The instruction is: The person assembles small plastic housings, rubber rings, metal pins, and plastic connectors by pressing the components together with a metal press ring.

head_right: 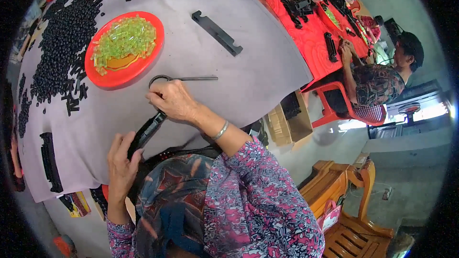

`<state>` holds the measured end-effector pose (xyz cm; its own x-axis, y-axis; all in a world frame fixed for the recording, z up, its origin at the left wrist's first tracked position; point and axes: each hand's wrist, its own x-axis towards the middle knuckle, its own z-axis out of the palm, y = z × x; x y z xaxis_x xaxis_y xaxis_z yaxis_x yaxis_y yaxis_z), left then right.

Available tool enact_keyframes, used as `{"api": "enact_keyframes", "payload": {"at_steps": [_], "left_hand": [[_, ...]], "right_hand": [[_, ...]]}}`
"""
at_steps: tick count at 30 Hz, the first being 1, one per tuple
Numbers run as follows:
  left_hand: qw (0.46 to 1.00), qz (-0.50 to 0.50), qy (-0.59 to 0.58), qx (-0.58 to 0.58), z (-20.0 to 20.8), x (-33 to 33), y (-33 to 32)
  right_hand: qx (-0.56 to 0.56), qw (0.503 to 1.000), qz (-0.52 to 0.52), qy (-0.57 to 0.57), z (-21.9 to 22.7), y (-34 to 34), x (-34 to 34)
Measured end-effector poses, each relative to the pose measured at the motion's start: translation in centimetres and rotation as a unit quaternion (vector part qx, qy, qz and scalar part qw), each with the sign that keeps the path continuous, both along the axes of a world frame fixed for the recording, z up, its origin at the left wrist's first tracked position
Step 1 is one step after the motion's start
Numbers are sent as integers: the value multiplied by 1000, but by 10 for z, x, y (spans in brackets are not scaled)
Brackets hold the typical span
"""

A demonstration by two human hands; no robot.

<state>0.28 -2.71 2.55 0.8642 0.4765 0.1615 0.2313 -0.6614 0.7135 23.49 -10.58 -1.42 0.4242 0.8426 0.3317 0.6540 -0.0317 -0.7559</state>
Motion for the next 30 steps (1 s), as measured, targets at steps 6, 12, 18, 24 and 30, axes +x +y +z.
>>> {"api": "enact_keyframes", "payload": {"at_steps": [6, 12, 18, 24, 30], "left_hand": [[999, -10, -16, 27, -5, -2, 3], [999, 43, -16, 9, -9, -1, 1], [999, 31, -13, 39, -9, 3, 0], [999, 29, -12, 45, -12, 1, 0], [998, 22, -7, 55, -14, -1, 1]], "right_hand": [[-26, 998, 7, -57, 1, -3, -1], [147, 977, 7, -156, 16, -8, -33], [-26, 998, 1, -60, 24, -16, -65], [-104, 992, 49, -44, 28, -21, -75], [-78, 995, 62, 8, 20, -20, -81]]}}
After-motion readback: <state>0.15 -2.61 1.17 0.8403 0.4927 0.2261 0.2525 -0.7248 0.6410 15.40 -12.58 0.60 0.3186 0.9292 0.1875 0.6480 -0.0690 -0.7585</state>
